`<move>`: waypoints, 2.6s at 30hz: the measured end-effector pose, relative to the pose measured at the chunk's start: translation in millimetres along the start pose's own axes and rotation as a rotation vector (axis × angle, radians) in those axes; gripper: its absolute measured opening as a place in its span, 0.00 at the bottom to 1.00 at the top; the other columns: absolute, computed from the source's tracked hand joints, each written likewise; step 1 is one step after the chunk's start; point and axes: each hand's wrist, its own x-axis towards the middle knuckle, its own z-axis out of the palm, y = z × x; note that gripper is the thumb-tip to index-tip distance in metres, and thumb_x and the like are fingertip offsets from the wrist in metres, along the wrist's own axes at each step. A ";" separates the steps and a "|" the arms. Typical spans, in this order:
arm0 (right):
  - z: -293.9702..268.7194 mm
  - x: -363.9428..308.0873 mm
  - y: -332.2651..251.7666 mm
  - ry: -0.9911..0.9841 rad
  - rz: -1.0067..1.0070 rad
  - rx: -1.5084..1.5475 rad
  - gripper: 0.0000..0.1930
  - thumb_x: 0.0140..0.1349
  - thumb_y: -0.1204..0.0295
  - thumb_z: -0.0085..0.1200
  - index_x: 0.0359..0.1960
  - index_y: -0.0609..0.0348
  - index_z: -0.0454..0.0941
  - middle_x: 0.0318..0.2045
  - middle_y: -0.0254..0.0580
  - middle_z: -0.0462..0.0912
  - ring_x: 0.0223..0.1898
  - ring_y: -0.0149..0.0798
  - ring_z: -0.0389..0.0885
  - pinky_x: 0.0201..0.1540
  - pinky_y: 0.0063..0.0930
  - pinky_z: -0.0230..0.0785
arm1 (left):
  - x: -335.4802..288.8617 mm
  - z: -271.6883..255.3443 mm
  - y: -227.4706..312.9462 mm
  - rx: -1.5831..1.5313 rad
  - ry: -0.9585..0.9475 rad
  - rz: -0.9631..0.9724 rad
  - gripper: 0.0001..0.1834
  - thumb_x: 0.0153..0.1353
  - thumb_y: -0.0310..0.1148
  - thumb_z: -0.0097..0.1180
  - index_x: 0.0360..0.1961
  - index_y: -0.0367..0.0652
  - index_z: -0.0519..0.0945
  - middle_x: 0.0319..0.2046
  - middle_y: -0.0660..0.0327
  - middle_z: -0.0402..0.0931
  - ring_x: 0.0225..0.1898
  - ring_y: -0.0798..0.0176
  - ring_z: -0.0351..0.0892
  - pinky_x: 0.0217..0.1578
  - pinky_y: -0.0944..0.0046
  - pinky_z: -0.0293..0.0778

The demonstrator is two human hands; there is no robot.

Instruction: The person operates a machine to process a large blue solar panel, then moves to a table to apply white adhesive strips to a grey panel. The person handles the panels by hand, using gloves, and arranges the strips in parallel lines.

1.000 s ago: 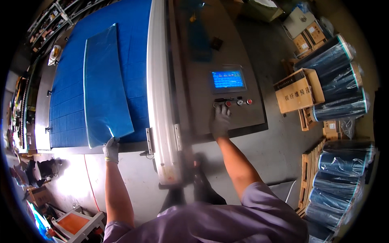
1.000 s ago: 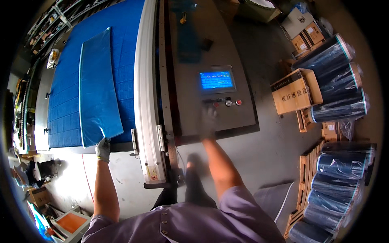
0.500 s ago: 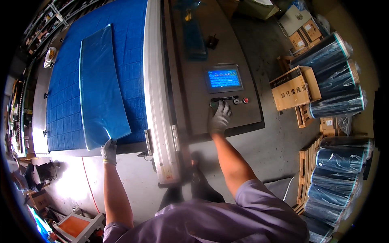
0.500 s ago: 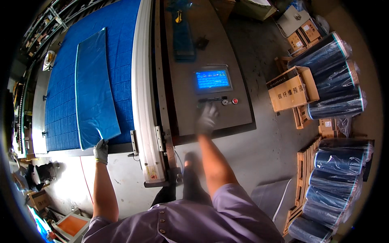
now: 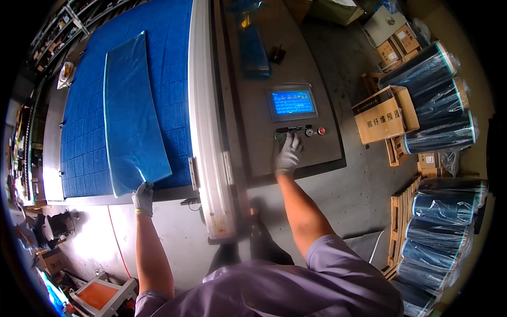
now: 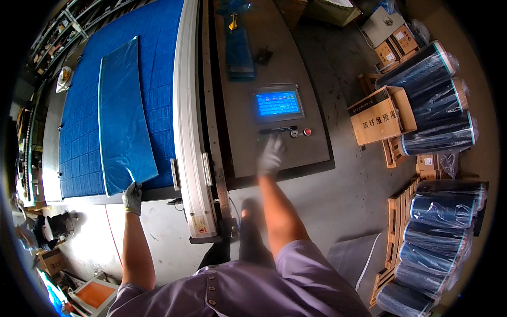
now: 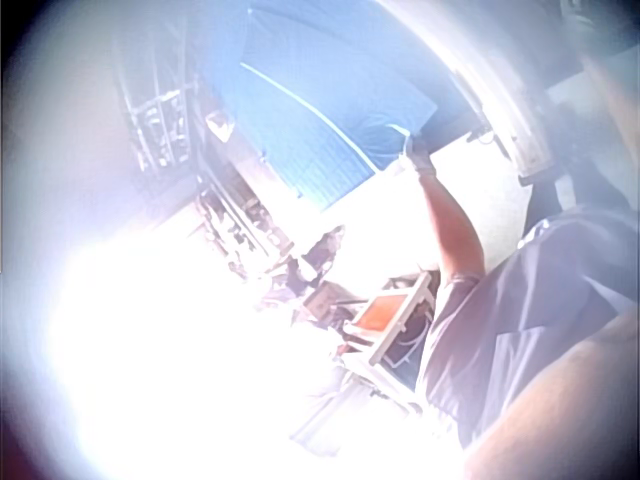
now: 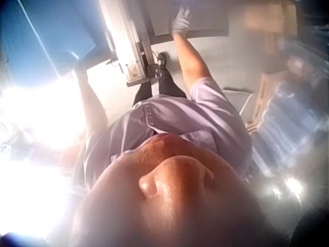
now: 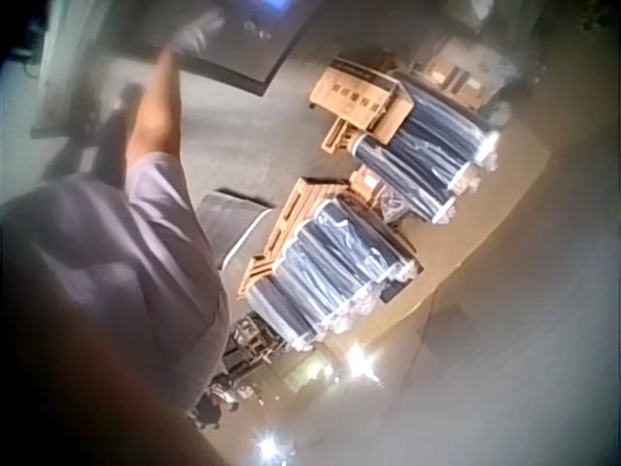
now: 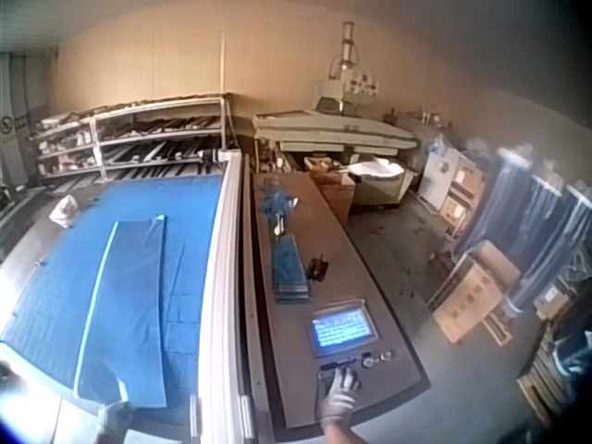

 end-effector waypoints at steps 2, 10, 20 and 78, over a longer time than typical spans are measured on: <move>1.7 0.2 2.8 0.044 -0.035 -0.019 0.26 0.61 0.55 0.56 0.57 0.56 0.71 0.61 0.49 0.70 0.60 0.57 0.67 0.59 0.52 0.63 | -0.2 0.8 0.3 0.006 -0.011 0.006 0.07 0.59 0.25 0.62 0.37 0.45 0.78 0.33 0.61 0.83 0.34 0.60 0.85 0.26 0.69 0.77; -3.4 1.5 -3.8 0.041 -0.037 0.068 0.22 0.61 0.60 0.57 0.55 0.57 0.74 0.64 0.49 0.67 0.60 0.60 0.66 0.60 0.52 0.63 | -5.6 2.4 1.9 -0.016 -0.039 -0.023 0.06 0.59 0.27 0.60 0.37 0.43 0.79 0.34 0.60 0.82 0.35 0.59 0.84 0.30 0.64 0.74; -2.3 2.0 -2.8 -0.014 -0.046 0.070 0.22 0.64 0.59 0.53 0.57 0.56 0.72 0.66 0.51 0.65 0.60 0.66 0.66 0.60 0.55 0.63 | -20.1 19.0 8.8 0.020 -0.002 0.009 0.03 0.58 0.29 0.61 0.31 0.41 0.80 0.29 0.60 0.83 0.33 0.61 0.84 0.30 0.66 0.76; -9.1 5.8 -2.0 -0.055 0.005 0.063 0.22 0.67 0.57 0.48 0.56 0.58 0.72 0.66 0.46 0.65 0.61 0.62 0.66 0.61 0.52 0.62 | -38.0 15.2 64.9 0.218 -0.018 0.088 0.19 0.56 0.24 0.64 0.49 0.47 0.77 0.38 0.63 0.80 0.33 0.64 0.81 0.29 0.66 0.79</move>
